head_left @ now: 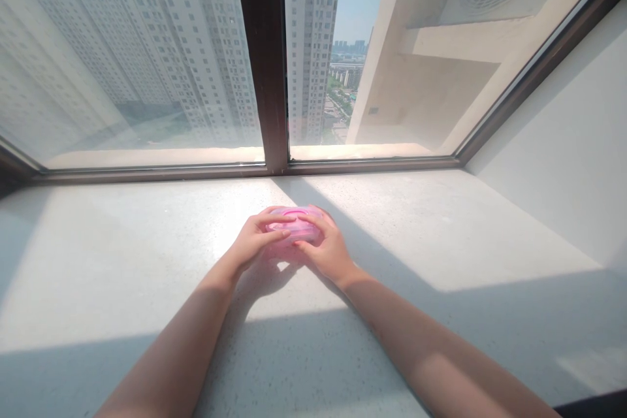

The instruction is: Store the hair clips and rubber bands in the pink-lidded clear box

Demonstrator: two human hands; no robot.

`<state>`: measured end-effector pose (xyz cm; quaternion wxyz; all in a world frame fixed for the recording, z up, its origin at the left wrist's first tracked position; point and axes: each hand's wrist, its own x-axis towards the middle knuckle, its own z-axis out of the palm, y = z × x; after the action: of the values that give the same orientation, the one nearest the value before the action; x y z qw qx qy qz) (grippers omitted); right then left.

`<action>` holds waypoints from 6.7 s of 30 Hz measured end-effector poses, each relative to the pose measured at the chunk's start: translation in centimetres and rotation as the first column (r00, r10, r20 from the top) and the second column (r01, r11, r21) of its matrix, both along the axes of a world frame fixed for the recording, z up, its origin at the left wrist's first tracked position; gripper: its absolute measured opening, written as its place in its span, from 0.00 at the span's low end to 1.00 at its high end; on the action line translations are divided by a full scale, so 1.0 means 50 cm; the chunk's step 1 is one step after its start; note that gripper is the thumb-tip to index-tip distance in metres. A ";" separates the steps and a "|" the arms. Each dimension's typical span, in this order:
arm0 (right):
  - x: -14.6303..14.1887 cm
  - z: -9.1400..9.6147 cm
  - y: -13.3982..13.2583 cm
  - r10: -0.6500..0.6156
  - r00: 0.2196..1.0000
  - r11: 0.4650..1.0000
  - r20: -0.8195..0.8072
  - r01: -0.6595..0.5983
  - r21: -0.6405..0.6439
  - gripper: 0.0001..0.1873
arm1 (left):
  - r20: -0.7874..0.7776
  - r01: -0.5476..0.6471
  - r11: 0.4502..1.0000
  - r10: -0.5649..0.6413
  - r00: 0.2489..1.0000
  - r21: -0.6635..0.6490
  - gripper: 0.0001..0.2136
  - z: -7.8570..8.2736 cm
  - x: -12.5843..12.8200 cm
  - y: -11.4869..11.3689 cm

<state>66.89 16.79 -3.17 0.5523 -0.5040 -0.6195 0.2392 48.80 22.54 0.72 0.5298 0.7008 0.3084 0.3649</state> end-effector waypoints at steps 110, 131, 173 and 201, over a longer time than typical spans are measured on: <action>0.162 -0.019 0.034 -0.446 0.872 0.895 0.204 0.427 0.132 0.34 | 0.196 -0.563 0.818 0.576 0.794 -0.122 0.16 -0.078 -0.004 0.016; 0.129 0.073 -0.031 -0.729 0.554 0.674 0.401 0.684 0.279 0.29 | -0.161 -0.495 0.820 0.551 0.819 0.288 0.17 -0.069 0.023 0.004; 0.360 0.001 0.002 -0.355 0.830 0.935 0.430 0.324 0.146 0.25 | -0.323 -0.417 0.847 0.517 0.793 0.330 0.12 -0.069 0.037 0.012; 0.071 -0.019 0.055 -0.181 0.980 0.948 -0.087 0.150 -0.282 0.26 | -0.252 -0.374 0.900 0.424 0.870 0.224 0.19 -0.064 0.038 0.006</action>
<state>70.43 19.56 -4.13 0.5293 -0.6117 -0.5038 0.3031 50.70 22.82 -2.49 0.3299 0.7100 0.4902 0.3830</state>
